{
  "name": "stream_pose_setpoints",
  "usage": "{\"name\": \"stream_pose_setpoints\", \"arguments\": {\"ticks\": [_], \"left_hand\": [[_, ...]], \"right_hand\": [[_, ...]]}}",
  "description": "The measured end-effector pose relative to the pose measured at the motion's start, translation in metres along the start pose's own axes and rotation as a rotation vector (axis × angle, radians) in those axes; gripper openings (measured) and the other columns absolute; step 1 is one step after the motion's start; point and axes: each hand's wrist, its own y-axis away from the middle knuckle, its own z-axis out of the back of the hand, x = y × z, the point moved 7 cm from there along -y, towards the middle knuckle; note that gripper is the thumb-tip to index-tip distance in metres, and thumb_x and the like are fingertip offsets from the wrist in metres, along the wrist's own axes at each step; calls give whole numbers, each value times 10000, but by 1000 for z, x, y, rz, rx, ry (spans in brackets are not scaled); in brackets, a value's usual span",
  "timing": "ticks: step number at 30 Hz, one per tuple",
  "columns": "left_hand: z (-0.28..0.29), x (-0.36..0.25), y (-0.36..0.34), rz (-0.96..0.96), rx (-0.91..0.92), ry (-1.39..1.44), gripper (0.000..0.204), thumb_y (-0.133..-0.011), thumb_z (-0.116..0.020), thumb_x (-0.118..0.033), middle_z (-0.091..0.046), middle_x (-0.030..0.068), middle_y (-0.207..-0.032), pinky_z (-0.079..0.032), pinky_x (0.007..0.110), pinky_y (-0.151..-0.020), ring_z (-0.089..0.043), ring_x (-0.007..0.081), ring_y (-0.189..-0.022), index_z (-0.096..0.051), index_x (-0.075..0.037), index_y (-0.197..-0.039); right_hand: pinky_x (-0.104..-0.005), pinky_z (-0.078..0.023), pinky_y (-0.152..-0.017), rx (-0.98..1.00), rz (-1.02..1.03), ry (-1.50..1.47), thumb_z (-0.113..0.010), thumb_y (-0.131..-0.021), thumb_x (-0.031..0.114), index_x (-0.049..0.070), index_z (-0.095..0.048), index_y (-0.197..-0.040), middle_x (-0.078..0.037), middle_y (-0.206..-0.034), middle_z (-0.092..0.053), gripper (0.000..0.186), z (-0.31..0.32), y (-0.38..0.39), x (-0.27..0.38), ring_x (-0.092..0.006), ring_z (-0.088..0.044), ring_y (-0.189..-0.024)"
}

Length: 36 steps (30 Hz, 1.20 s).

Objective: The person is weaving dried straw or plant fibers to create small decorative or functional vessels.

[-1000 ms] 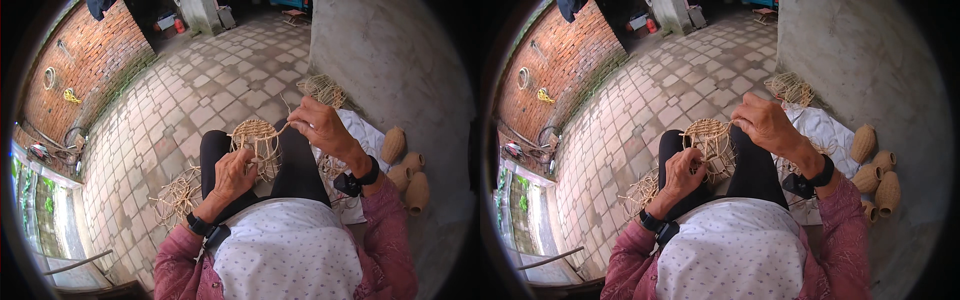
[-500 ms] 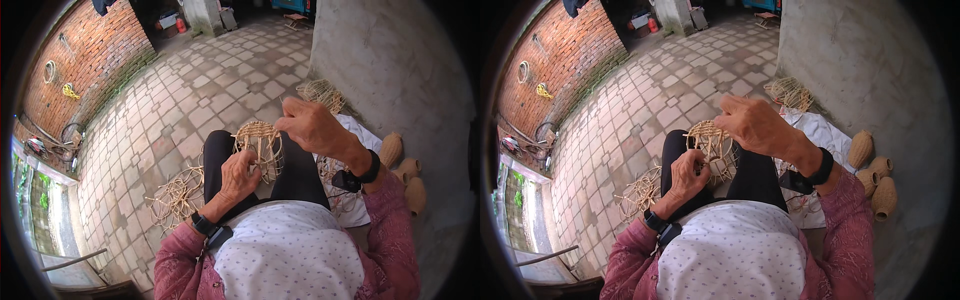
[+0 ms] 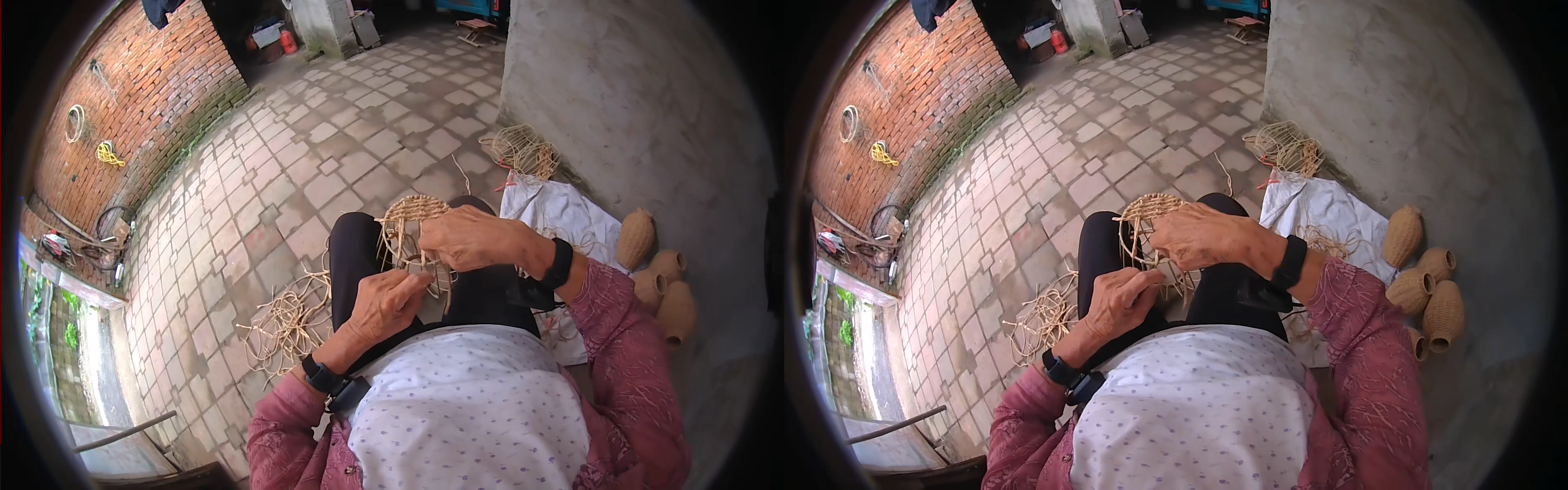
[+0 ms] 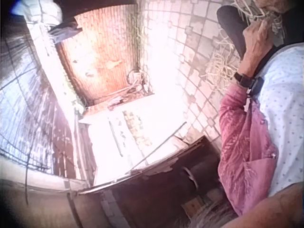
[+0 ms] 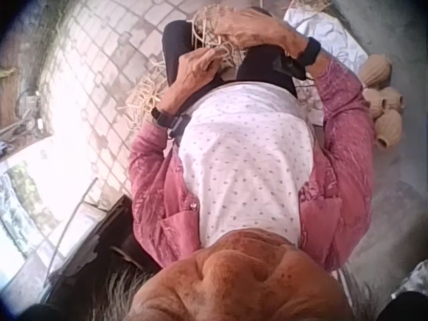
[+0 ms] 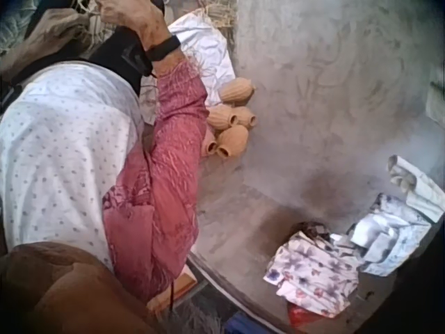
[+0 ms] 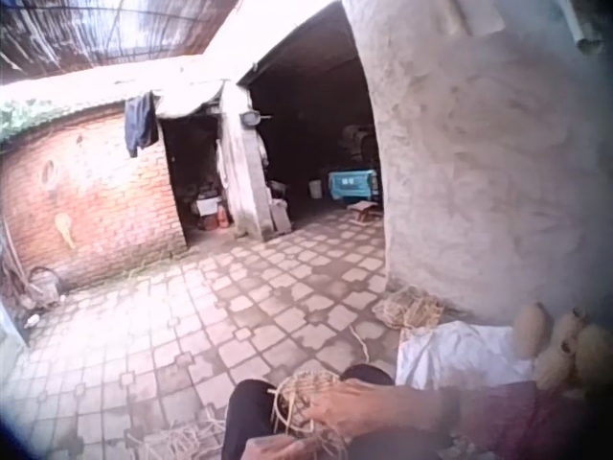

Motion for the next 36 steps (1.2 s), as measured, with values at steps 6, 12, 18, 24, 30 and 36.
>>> {"name": "stream_pose_setpoints", "arguments": {"ticks": [6,12,18,24,30,36], "left_hand": [[-22,-10,3,-101,161,-89,477,-771,-659,-48,-504,17,-614,-475,373,-493,-584,216,-538,-616,-171,-1230],[-33,-8,3,-55,177,-236,399,-729,-672,-74,-529,22,-645,-485,364,-500,-602,212,-569,-648,-136,-1123],[-17,-20,-9,-189,89,-86,369,-724,-695,-25,-560,58,-863,-529,348,-622,-620,233,-744,-632,-46,-1087],[-21,-20,-17,-189,120,29,342,-763,-690,-33,-602,77,-921,-531,349,-653,-622,250,-787,-636,-36,-1100],[-21,-22,-13,-218,131,92,417,-720,-690,-49,-615,86,-948,-540,345,-666,-629,258,-818,-631,-19,-1131],[-13,-29,-11,-257,114,84,413,-730,-684,-49,-612,87,-947,-542,346,-673,-626,256,-818,-627,-19,-1139]], "right_hand": [[-476,-481,-709,184,-19,6,-553,-790,145,-1,-641,-821,-179,-858,-636,173,-15,-10,3,-400,-631,-839],[-478,-502,-708,170,50,23,-574,-741,162,-19,-668,-791,-207,-811,-653,209,-17,-17,1,-405,-652,-817],[-479,-497,-705,-102,65,-213,-574,-796,154,20,-659,-839,-198,-793,-665,165,-7,-1,-3,-413,-651,-797],[-470,-492,-723,-226,-104,-342,-597,-823,160,40,-642,-898,-172,-813,-662,148,0,23,-16,-386,-650,-810],[-409,-497,-699,-422,-30,-342,-624,-831,51,21,-636,-927,-140,-842,-645,101,-3,35,-13,-346,-640,-799],[-418,-495,-684,-433,-55,-227,-625,-825,34,7,-601,-921,-147,-851,-629,103,3,32,-1,-355,-633,-795]]}}
